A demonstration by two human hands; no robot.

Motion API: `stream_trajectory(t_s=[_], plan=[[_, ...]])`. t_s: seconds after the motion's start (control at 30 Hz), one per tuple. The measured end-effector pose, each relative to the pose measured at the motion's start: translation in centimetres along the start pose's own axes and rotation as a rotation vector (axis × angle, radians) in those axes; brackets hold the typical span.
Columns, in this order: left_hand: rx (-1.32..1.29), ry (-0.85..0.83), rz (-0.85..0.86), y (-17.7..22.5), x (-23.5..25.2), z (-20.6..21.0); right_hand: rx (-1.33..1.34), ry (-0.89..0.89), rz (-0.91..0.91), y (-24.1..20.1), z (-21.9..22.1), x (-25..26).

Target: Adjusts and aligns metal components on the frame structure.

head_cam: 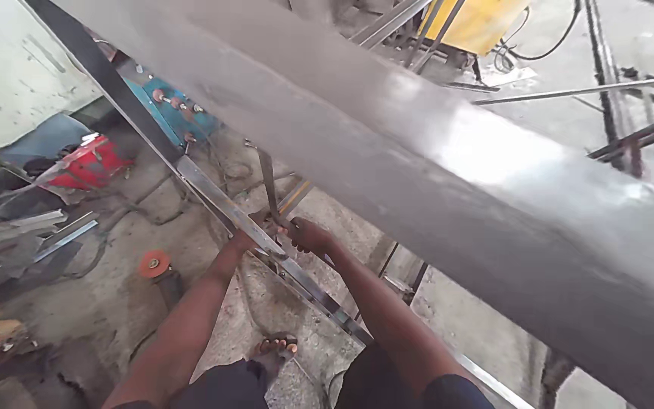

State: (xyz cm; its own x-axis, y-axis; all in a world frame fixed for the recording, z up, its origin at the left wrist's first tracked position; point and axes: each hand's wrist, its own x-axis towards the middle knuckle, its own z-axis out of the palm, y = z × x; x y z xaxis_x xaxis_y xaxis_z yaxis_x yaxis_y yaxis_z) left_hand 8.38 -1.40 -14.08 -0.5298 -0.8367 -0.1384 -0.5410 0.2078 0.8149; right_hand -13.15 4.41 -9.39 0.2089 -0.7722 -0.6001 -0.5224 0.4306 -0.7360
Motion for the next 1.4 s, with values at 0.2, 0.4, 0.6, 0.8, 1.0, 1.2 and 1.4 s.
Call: stream_trajectory(t_s=[0.2, 0.4, 0.6, 0.8, 1.0, 1.2, 1.4], plan=[[-0.052, -0.004, 0.026, 1.8, 1.5, -0.7, -0.28, 0.105, -0.13, 0.8, 0.8, 0.7], [0.041, -0.004, 0.084, 1.8, 1.5, -1.6, -0.371, 0.165, -0.107, 0.2, 1.2, 0.2], [0.381, 0.037, 0.1, 2.1, 1.5, -1.9, -0.39, 0.181, -0.111, 0.3, 1.2, -0.1], [0.387, -0.008, 0.01, 3.4, 1.2, -2.4, -0.417, 0.184, -0.098, 0.4, 1.3, 0.1], [0.388, 0.009, 0.025, 3.2, 1.2, -2.4, -0.427, 0.187, -0.082, -0.1, 1.3, -0.4], [0.404, -0.031, -0.003, 3.4, 1.5, -2.5, -0.436, 0.196, -0.076, 0.2, 1.3, -0.3], [0.385, -0.049, -0.024, 4.6, 1.2, -2.8, -0.444, 0.208, -0.082, 0.2, 1.3, -0.6]])
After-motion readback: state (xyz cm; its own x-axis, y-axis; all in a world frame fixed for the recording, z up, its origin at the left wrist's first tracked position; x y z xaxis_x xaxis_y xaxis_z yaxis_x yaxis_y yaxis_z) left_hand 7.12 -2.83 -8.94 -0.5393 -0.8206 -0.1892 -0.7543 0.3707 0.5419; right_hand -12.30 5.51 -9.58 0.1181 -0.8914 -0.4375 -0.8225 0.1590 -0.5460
